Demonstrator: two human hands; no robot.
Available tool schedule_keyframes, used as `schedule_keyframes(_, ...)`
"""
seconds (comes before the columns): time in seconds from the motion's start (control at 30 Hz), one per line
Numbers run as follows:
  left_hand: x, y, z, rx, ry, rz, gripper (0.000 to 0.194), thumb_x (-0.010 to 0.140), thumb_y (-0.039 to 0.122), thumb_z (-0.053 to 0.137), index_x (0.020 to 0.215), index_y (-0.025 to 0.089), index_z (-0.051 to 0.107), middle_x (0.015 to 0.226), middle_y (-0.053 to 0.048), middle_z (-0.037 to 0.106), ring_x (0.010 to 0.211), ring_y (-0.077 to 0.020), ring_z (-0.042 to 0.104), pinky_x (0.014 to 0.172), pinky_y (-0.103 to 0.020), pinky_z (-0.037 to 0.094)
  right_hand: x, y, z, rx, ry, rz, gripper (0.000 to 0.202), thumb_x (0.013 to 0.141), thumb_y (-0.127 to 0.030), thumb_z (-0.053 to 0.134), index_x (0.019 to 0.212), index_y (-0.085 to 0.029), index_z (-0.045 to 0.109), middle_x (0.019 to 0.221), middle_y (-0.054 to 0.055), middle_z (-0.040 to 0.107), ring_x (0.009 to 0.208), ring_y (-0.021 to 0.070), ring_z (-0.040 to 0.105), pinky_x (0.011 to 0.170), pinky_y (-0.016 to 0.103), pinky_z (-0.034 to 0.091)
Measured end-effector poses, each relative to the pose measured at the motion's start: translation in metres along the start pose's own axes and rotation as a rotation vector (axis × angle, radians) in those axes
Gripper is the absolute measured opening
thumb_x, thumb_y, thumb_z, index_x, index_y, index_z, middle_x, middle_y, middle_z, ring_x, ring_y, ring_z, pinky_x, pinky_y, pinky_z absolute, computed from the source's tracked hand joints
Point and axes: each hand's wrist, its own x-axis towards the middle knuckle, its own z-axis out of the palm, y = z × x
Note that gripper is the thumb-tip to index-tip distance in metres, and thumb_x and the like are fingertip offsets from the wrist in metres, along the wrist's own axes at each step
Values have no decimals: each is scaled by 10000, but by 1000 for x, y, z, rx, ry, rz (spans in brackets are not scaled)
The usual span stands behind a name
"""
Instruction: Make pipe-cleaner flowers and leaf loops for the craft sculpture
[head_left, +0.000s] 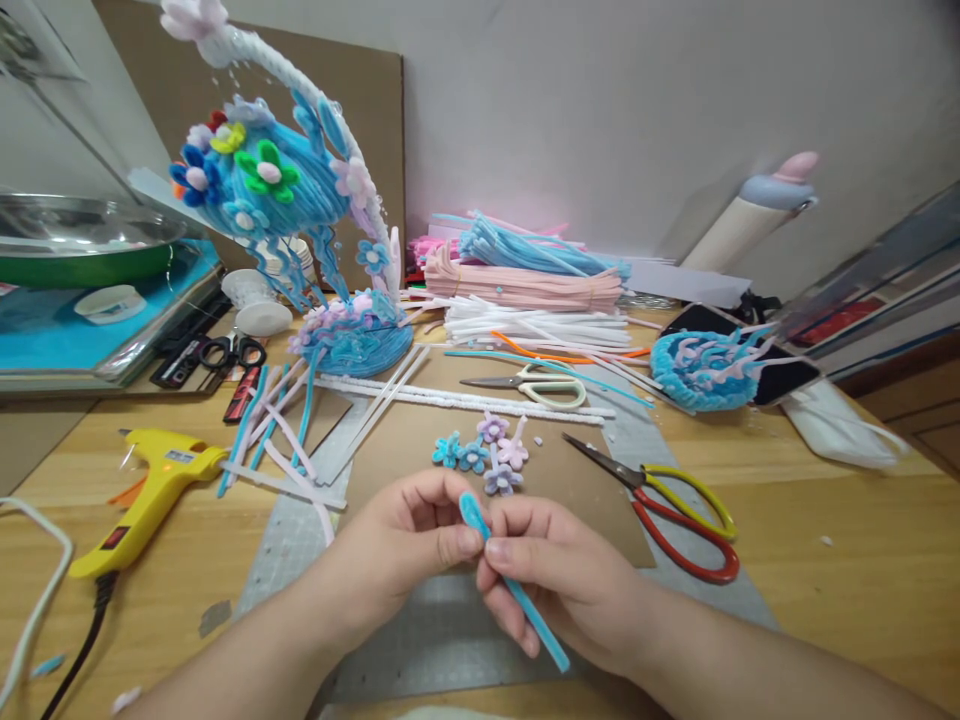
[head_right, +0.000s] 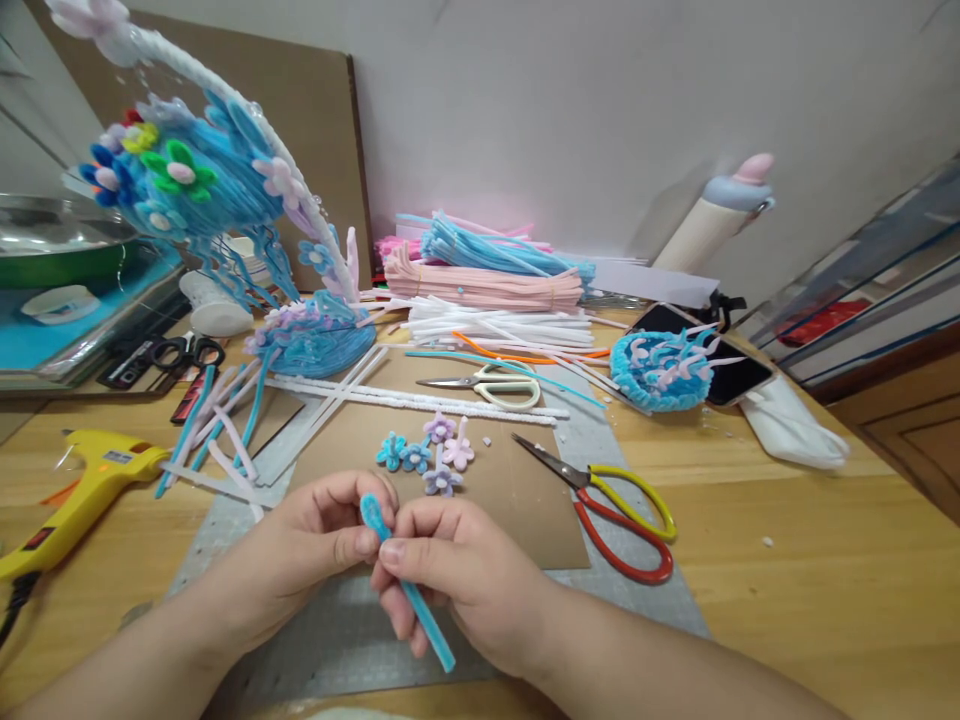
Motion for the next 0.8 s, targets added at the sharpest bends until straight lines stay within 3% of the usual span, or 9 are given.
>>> schedule_keyframes(0.13, -1, 6, 2, 27, 87, -22, 213, 745, 328, 692, 873, 176, 613, 681, 19, 580, 618, -89, 501, 610, -208, 396, 1, 2, -2, -67, 74, -78, 247, 767, -345, 642, 685, -126, 564, 487, -30, 556, 378, 42, 472, 370, 132, 395)
schedule_keyframes(0.27, -2, 11, 1, 88, 187, 10, 176, 758, 320, 677, 830, 176, 606, 662, 27, 554, 616, -84, 474, 606, -200, 374, 1, 3, -3, -119, 141, -56, 240, 749, -340, 642, 663, -133, 555, 458, -38, 546, 367, 44, 462, 375, 137, 396)
schedule_keyframes(0.37, -1, 11, -1, 95, 181, 57, 138, 751, 286, 691, 789, 174, 619, 707, 30, 555, 618, -70, 466, 608, -186, 373, 0, 0, -1, -88, 158, -9, 226, 731, -322, 634, 636, -133, 554, 440, -31, 550, 346, 46, 454, 363, 139, 384)
schedule_keyframes(0.53, 1, 9, -1, 84, 156, 132, 94, 726, 229, 717, 729, 173, 643, 731, 20, 580, 658, -77, 492, 620, -172, 380, 0, -3, 0, 36, 78, 1, 201, 709, -282, 626, 600, -127, 559, 398, -22, 537, 311, 51, 434, 331, 140, 347)
schedule_keyframes(0.8, 0, 2, -1, 67, 133, 211, 102, 752, 254, 693, 718, 181, 630, 721, 18, 551, 648, -85, 477, 612, -181, 380, -1, 0, -1, 45, 22, 24, 216, 709, -310, 638, 618, -125, 573, 391, -16, 547, 300, 57, 437, 327, 144, 345)
